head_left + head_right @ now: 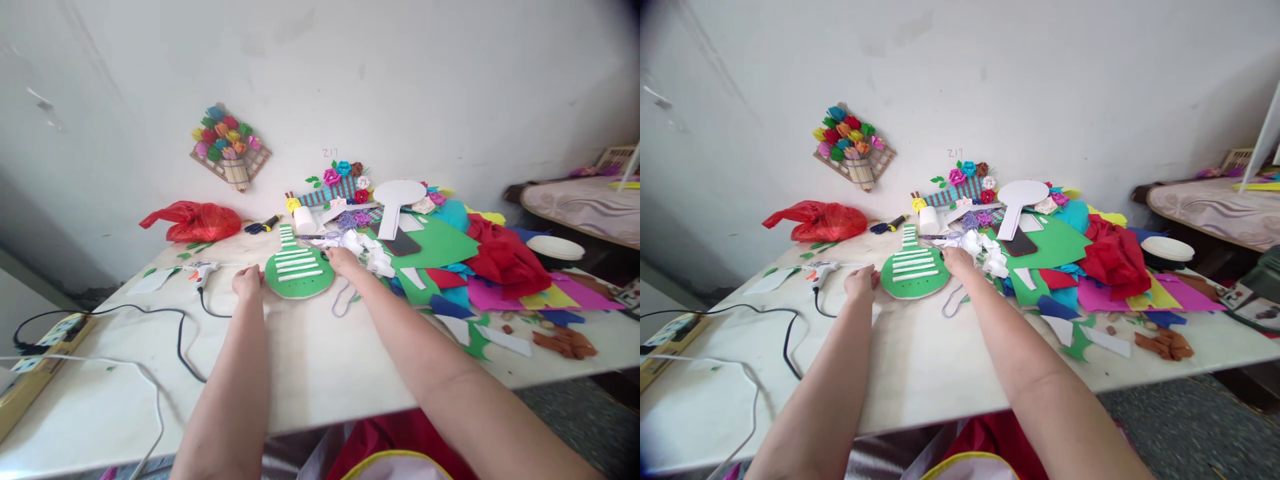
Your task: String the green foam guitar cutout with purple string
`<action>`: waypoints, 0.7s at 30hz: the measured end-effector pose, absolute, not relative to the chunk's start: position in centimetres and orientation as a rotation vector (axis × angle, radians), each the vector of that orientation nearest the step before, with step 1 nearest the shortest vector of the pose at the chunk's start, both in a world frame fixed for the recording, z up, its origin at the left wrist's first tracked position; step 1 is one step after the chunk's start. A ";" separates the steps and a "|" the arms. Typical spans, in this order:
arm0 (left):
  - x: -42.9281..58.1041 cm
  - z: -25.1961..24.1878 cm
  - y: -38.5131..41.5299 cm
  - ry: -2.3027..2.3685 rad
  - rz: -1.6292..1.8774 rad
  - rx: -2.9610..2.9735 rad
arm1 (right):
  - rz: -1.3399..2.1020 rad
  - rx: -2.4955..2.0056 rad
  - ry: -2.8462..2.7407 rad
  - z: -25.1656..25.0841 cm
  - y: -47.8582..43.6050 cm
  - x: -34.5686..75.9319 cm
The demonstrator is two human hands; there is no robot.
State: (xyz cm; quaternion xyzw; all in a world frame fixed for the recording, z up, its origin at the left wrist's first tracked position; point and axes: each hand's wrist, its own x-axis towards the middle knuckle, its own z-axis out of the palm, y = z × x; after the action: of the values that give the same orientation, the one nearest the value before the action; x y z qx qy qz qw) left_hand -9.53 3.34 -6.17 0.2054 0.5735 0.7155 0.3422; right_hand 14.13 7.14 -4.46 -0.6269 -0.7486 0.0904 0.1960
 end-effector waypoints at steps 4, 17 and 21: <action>-8.3 -4.8 2.6 1.432 1.743 0.479 | 0.201 -1.764 -2.095 -4.5 7.1 14.3; -7.2 -5.0 2.7 1.125 1.771 0.537 | 0.357 -1.641 -1.867 -3.4 6.1 14.4; -7.2 -4.7 2.4 1.032 1.861 0.574 | 0.535 -1.447 -1.859 -3.2 6.3 14.2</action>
State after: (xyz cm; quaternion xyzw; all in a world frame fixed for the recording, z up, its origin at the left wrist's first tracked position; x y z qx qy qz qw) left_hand -7.20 2.41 -4.71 0.2324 0.4177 0.7532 0.4520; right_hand 14.20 6.25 -3.22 -0.5599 -0.7194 0.2070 0.3551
